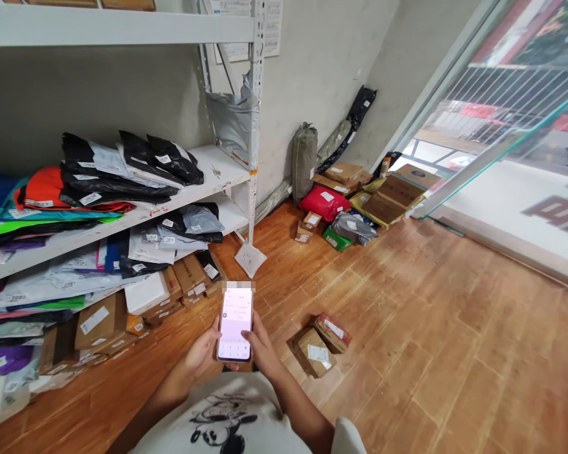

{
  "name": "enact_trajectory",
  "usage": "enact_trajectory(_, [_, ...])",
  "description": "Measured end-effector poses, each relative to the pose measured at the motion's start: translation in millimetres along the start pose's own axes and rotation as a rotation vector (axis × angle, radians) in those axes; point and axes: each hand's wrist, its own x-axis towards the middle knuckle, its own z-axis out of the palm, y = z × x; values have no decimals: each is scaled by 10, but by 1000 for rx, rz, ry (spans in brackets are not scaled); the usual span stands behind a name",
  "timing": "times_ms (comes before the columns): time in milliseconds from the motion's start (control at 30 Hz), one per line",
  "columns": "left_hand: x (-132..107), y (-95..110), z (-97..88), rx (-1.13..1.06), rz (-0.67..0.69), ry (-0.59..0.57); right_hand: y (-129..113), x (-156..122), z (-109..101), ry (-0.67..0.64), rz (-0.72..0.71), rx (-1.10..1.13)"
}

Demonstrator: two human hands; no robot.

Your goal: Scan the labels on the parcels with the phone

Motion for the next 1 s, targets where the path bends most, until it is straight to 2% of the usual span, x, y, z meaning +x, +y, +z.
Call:
enact_trajectory(133, [24, 9, -60, -16, -32, -82, 60, -9, -10, -5, -10, -7])
enact_trajectory(300, [95, 45, -127, 105, -178, -9, 264, -73, -83, -65, -78, 48])
enact_trajectory(400, [185, 5, -128, 270, -318, 18, 442, -162, -158, 36, -25, 224])
enact_trajectory(500, [283, -115, -48, 510, -447, -2, 578, -306, -307, 146, 10, 426])
enact_trajectory(600, [385, -320, 68, 767, -403, 46, 611, -499, -580, 207, 35, 543])
enact_trajectory(700, [533, -642, 127, 864, -291, 181, 560, -724, -1016, 238, 95, 588])
enact_trajectory(800, [755, -1136, 102, 843, -280, 350, 493, -995, -1637, 263, 145, 582])
enact_trajectory(900, [1050, -1848, 71, 755, -259, 531, 475, -1296, -2420, 243, 174, 528])
enact_trajectory(1000, [1382, -2747, 138, 572, -198, 716, 541, -1541, -3241, 207, 262, 440])
